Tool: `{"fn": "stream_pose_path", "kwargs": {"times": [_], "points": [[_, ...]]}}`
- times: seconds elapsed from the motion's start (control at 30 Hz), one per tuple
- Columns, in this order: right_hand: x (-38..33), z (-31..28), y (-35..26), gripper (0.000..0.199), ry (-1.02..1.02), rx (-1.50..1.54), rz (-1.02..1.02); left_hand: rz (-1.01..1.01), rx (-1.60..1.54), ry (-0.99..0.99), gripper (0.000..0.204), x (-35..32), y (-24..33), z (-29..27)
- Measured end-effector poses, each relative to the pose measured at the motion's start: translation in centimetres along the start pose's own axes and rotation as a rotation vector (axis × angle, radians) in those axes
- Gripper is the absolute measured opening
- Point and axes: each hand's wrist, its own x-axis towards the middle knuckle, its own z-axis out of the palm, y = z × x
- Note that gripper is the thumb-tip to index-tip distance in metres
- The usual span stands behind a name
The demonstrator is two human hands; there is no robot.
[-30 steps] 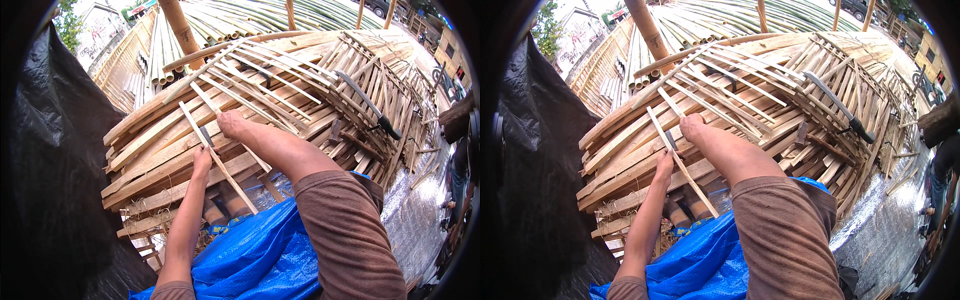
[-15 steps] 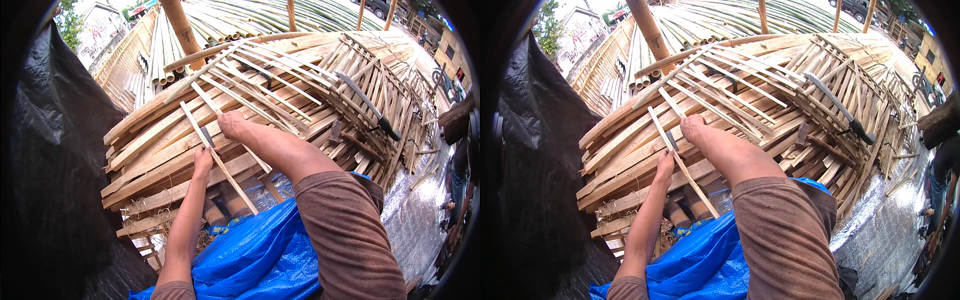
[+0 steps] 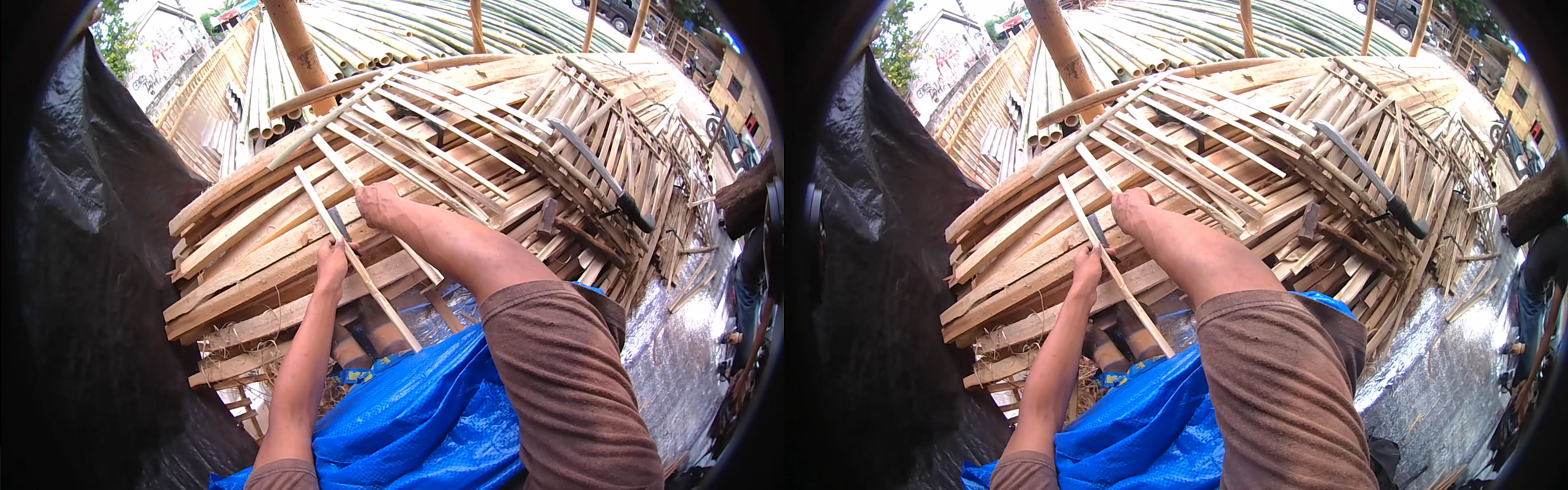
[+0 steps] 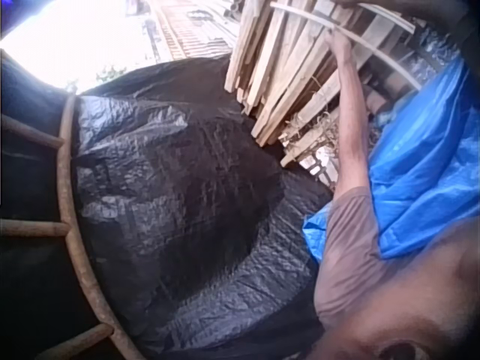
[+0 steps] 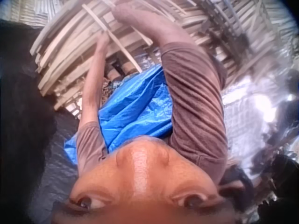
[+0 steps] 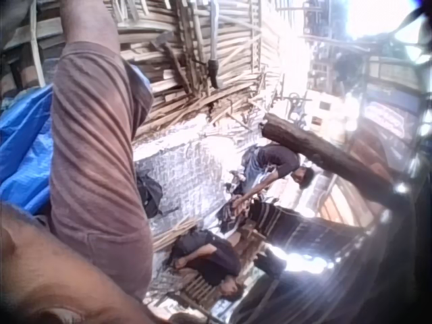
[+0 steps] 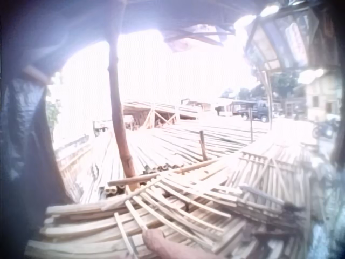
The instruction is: The person assembles a wooden lattice by positioning bamboo strips and securing them with nails using a hammer.
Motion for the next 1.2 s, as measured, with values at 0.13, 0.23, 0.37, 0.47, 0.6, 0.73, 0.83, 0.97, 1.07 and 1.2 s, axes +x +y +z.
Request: {"fn": "stream_pose_path", "kwargs": {"times": [0.13,0.23,0.37,0.47,0.6,0.73,0.83,0.97,1.07,1.2], "points": [[0.4,0.6,0.2,0.030,0.002,0.022,0.005,-0.038,-0.019,-0.004,0.025,-0.5,0.8,0.2],[0.6,0.6,0.1,0.030,0.012,0.040,0.000,-0.028,-0.030,-0.009,0.025,-0.7,0.9,0.2],[0.4,0.6,0.1,0.031,0.033,0.063,0.032,0.022,-0.006,-0.017,0.025,0.3,-0.4,-0.3],[0.6,0.7,-0.1,0.029,0.004,0.045,0.036,-0.063,0.010,-0.036,0.024,-0.2,0.5,-0.2],[1.3,0.6,-0.4,0.028,-0.029,0.045,0.035,-0.025,0.007,-0.037,0.026,-0.3,0.5,-0.3],[0.7,-0.1,-0.3,0.031,-0.066,0.055,0.049,-0.050,0.005,-0.023,0.025,-0.4,0.8,0.0],[0.5,-0.1,-0.2,0.034,-0.042,0.055,0.049,-0.049,0.012,-0.025,0.025,-0.6,1.1,0.0],[0.8,0.0,-0.4,0.037,-0.045,0.072,0.065,-0.034,0.011,-0.029,0.024,0.3,-0.1,-0.3],[0.5,-0.2,-0.5,0.037,-0.055,0.065,0.041,-0.046,-0.002,-0.024,0.025,0.1,0.1,-0.4],[0.7,0.6,-0.3,0.035,-0.007,0.044,0.040,-0.048,0.002,-0.044,0.026,-0.6,1.0,-0.1]]}}
